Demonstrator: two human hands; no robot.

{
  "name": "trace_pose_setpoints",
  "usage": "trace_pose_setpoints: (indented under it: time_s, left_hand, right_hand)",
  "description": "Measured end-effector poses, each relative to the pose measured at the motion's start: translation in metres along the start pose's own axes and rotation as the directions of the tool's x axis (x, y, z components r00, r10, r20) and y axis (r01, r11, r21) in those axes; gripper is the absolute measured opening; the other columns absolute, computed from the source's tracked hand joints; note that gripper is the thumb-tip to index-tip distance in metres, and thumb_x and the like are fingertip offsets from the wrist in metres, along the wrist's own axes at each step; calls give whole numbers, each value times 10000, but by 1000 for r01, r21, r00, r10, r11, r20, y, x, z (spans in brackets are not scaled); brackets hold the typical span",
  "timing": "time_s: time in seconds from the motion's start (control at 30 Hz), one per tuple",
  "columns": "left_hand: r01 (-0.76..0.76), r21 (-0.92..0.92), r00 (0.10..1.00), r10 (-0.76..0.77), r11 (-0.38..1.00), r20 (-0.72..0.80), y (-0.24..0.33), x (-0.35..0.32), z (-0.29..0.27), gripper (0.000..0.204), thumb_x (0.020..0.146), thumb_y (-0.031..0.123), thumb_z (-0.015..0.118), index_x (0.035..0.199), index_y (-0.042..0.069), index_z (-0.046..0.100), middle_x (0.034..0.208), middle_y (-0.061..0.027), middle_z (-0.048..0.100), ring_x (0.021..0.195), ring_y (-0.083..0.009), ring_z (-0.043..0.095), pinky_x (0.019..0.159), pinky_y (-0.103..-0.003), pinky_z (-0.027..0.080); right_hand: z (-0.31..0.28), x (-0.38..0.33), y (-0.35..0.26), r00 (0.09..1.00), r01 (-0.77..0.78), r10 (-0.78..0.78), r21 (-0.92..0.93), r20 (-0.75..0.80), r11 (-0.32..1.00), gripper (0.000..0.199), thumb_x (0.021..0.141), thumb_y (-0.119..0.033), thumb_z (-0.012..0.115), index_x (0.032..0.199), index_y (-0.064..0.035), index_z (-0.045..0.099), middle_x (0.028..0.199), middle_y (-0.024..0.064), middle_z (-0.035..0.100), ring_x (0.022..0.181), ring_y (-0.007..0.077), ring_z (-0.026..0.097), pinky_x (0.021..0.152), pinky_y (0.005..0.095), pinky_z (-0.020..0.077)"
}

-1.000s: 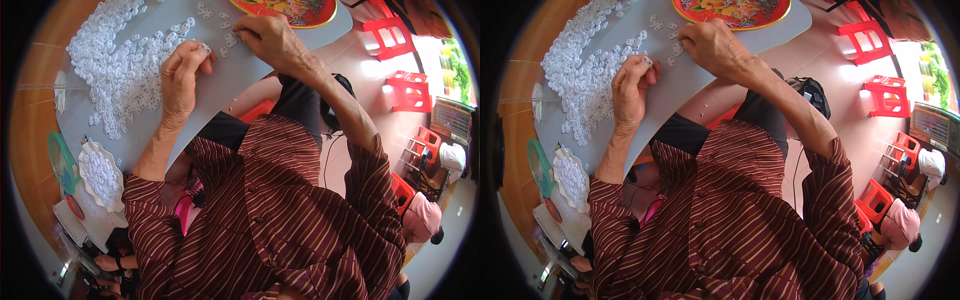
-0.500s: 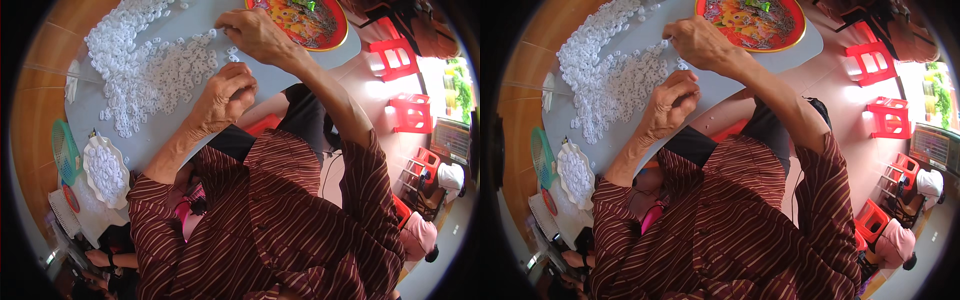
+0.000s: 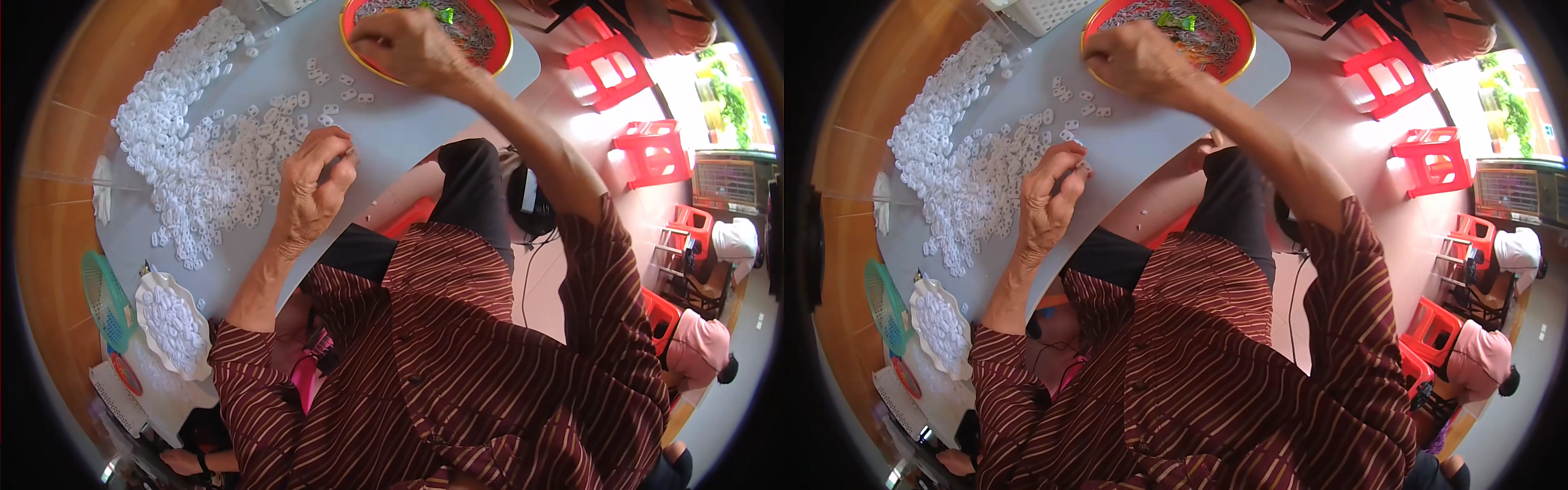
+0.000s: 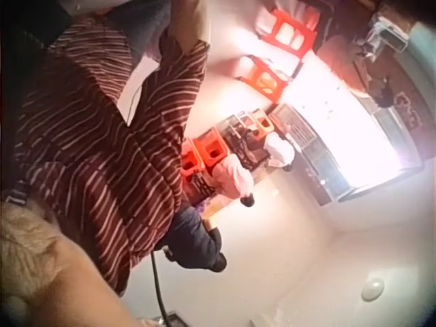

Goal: Manually assembling small brown components into white plastic clips at a workbench.

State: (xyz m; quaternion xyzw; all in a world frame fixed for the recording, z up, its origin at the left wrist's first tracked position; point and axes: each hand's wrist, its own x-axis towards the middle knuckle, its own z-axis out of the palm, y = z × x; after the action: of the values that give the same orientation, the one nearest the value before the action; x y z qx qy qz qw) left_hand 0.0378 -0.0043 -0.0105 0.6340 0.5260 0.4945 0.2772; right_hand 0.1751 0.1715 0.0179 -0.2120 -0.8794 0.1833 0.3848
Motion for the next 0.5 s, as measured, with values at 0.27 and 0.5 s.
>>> trace_pose_setpoints:
  time_s: [0.27,0.5]
  left_hand:
    - [31,42,999,-32,999,27,3,0,0,75,787,-5,561,858,-29,555,855,-139,587,786,-245,578,696,-312,467]
    - [50,67,998,-53,997,41,4,0,-2,68,788,-2,558,850,-30,553,839,-140,581,788,-246,578,693,-309,465]
  right_hand:
    - [-53,-18,59,927,-109,177,-214,332,971,233,749,-147,606,942,-33,666,863,199,643,769,305,630,686,401,490]
    - [-38,-16,29,967,82,-63,-69,247,994,113,768,-89,599,815,-39,689,724,129,647,651,271,627,635,375,497]
